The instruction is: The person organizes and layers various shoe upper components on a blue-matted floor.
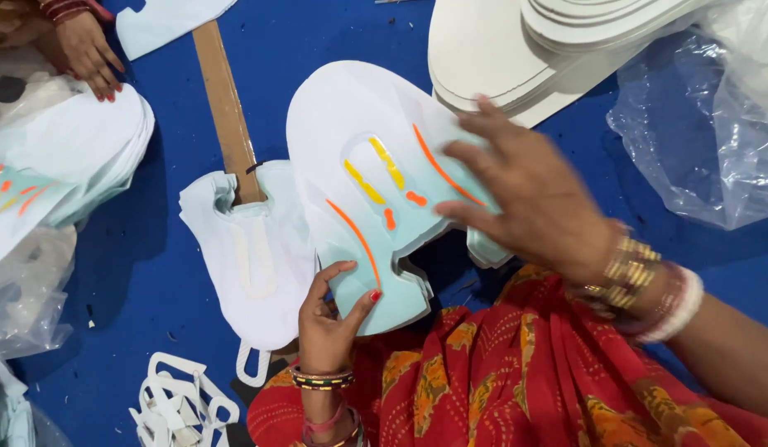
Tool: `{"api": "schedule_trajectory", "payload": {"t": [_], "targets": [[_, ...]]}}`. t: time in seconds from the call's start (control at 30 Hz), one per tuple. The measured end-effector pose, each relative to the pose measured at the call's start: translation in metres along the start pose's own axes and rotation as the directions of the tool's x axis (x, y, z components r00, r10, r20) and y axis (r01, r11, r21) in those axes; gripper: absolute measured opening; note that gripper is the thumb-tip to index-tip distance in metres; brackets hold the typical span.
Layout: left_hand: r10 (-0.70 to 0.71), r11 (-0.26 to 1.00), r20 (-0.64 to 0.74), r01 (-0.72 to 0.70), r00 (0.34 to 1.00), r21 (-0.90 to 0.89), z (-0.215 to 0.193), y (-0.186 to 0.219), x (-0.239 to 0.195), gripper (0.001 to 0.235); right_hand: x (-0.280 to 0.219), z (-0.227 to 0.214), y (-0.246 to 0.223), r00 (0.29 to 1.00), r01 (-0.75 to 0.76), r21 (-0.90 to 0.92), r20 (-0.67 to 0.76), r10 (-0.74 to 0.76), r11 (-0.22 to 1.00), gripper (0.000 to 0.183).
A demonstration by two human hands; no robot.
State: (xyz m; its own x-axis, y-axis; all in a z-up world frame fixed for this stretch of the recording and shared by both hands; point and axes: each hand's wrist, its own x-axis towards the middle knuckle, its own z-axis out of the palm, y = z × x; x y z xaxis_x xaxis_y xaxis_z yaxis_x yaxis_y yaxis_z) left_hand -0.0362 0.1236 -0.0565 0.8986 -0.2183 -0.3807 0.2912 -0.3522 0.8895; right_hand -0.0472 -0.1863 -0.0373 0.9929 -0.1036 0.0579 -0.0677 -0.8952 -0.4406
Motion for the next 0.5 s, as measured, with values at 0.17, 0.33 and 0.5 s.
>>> {"api": "schedule_trajectory", "payload": {"t": [0.17,0.33,0.5], "targets": [[0.006,0.993,-0.073,0.002,0.997,0.115,-0.005,-0.017,-0.003,0.038,0.017,0.07,-0.004,0.937,0.344,-0.008,-0.062,-0.344,0.939,0.068],[0.026,0.999,-0.039,-0.027,0.999,-0.025,-0.003,-0.017,-0.003,0.035,0.014,0.063,-0.003,0.941,0.337,0.025,-0.035,-0.336,0.941,0.067],[0.115,0.993,-0.068,-0.112,0.991,0.048,0.001,-0.017,-0.002,0.034,0.016,0.062,-0.004,0.944,0.329,0.033,-0.048,-0.327,0.944,0.065]]}}
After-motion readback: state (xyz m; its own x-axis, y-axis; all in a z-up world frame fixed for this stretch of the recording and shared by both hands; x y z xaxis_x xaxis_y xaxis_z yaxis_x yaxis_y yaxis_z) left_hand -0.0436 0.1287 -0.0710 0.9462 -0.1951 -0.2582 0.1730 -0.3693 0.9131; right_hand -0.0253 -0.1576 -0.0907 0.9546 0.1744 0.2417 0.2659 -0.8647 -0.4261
